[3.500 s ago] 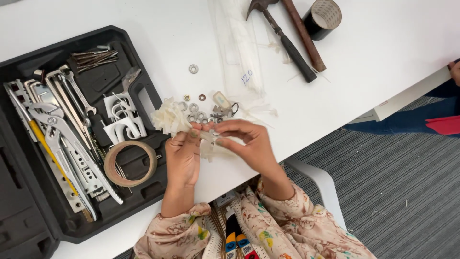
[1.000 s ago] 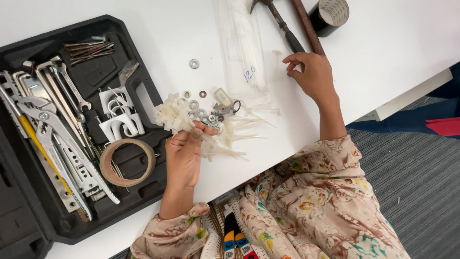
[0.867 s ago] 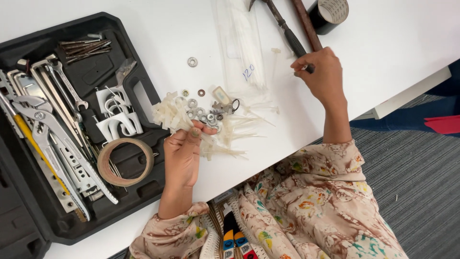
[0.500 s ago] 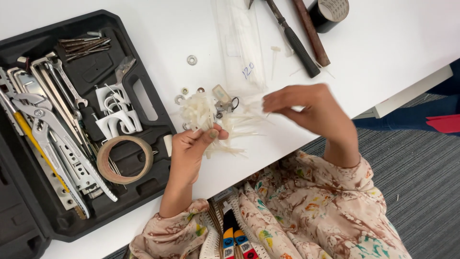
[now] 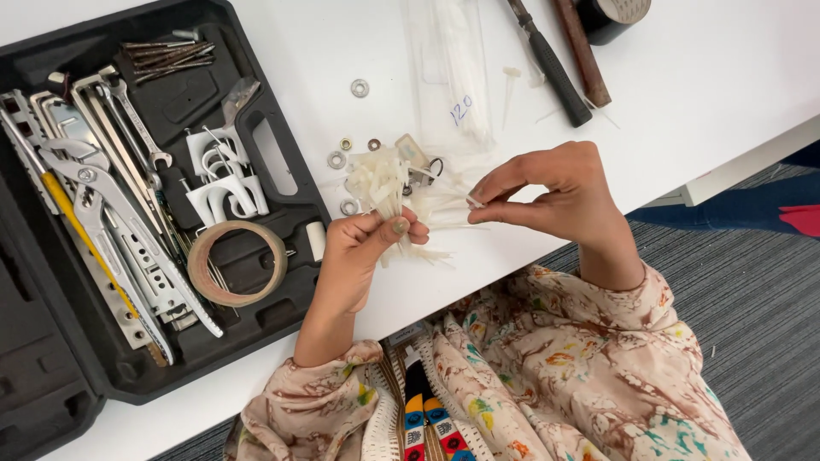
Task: Organizing and inspecting plastic zip ties and metal washers on a workbench.
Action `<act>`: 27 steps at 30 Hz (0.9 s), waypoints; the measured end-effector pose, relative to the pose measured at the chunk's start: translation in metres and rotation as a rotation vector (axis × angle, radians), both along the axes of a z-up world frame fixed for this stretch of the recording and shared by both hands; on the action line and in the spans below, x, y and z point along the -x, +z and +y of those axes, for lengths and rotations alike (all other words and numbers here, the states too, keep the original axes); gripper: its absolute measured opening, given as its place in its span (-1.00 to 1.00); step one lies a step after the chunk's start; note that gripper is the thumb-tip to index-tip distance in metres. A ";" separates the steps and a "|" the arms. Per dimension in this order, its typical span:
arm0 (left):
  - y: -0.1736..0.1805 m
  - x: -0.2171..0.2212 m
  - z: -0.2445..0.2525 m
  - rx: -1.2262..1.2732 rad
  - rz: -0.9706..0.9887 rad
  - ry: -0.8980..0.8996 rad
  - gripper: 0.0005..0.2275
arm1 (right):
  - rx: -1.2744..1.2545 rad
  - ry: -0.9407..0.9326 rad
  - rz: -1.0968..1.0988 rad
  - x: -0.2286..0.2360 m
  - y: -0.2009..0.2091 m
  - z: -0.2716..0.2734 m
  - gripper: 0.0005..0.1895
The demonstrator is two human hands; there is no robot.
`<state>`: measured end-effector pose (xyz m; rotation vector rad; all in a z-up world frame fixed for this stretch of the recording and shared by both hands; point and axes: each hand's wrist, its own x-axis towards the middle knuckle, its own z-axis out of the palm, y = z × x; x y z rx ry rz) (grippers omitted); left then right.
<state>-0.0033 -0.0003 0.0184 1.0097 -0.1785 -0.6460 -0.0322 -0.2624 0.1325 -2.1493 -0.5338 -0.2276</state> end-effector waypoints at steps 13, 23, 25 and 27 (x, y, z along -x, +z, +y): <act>-0.005 0.005 0.002 0.041 -0.051 0.162 -0.78 | 0.119 -0.082 -0.081 0.010 0.019 0.006 -0.80; 0.055 0.014 0.006 -0.344 -0.636 0.266 -0.83 | 0.196 -0.017 -0.083 0.001 0.028 0.007 -0.78; 0.077 0.010 -0.002 -0.355 -0.865 0.197 -0.81 | 0.186 0.008 -0.071 -0.001 0.030 0.010 -0.77; 0.077 0.009 -0.006 -0.442 -0.907 0.030 -0.90 | 0.231 0.022 0.016 -0.002 0.029 0.009 -0.74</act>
